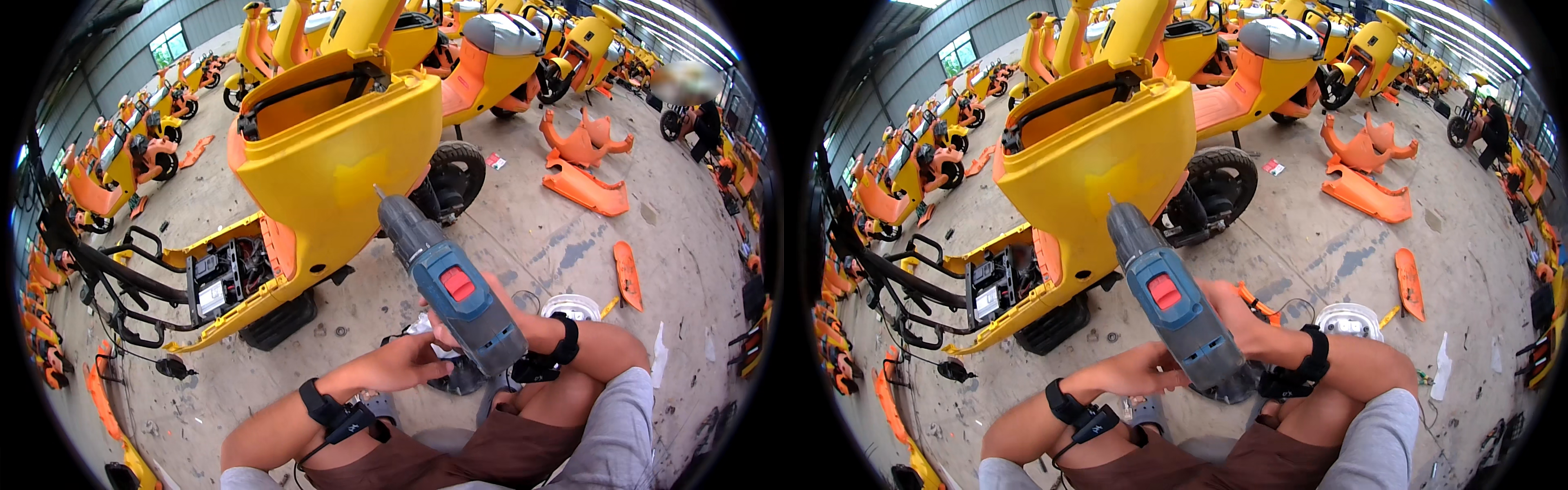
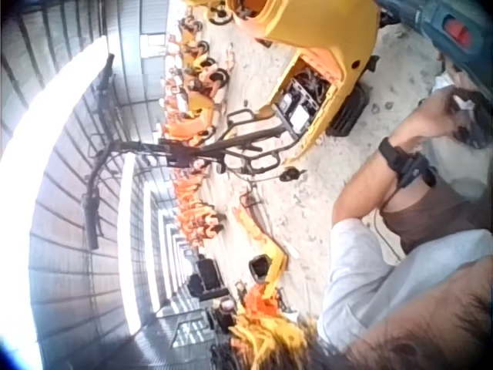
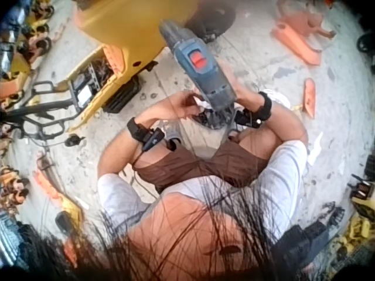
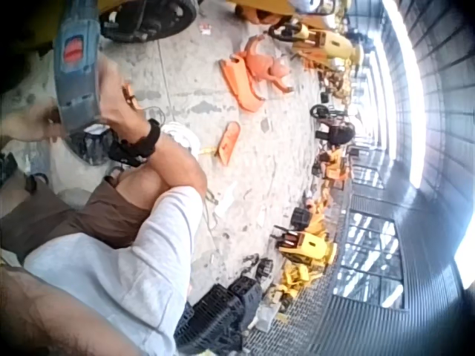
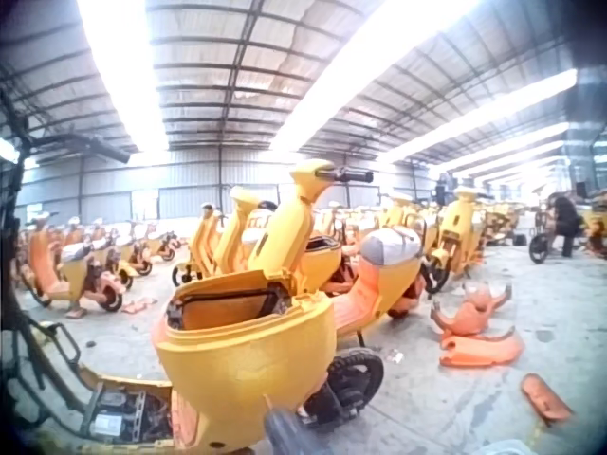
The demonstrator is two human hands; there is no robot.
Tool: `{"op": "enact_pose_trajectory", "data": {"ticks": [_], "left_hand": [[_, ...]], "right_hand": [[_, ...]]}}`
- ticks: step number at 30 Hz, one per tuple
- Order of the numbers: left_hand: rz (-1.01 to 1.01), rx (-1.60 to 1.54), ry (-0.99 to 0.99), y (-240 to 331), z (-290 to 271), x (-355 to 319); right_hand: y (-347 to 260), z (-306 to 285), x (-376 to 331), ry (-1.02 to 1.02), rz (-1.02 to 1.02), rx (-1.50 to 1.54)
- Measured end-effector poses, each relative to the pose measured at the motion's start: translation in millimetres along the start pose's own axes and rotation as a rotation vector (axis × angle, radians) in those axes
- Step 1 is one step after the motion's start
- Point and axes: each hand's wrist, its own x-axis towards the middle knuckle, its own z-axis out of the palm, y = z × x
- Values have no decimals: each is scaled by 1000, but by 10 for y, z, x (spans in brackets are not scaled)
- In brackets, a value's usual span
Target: The person organizes various small fasteners and hardware into a white tray before using a drill to secure an orange plastic panel to a scooter chassis.
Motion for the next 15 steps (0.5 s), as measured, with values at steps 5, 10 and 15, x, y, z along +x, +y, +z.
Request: {"op": "enact_pose_trajectory", "data": {"ticks": [5,10,15], "left_hand": [[17,-18,11,-52,16,12],[45,-6,32,-89,-5,3],[42,18,59,-62,-20,12]], "right_hand": [[-160,123,-40,53,-45,-184],[-171,99,-56,85,19,-120],[-53,16,-97,101,-147,-368]]}}
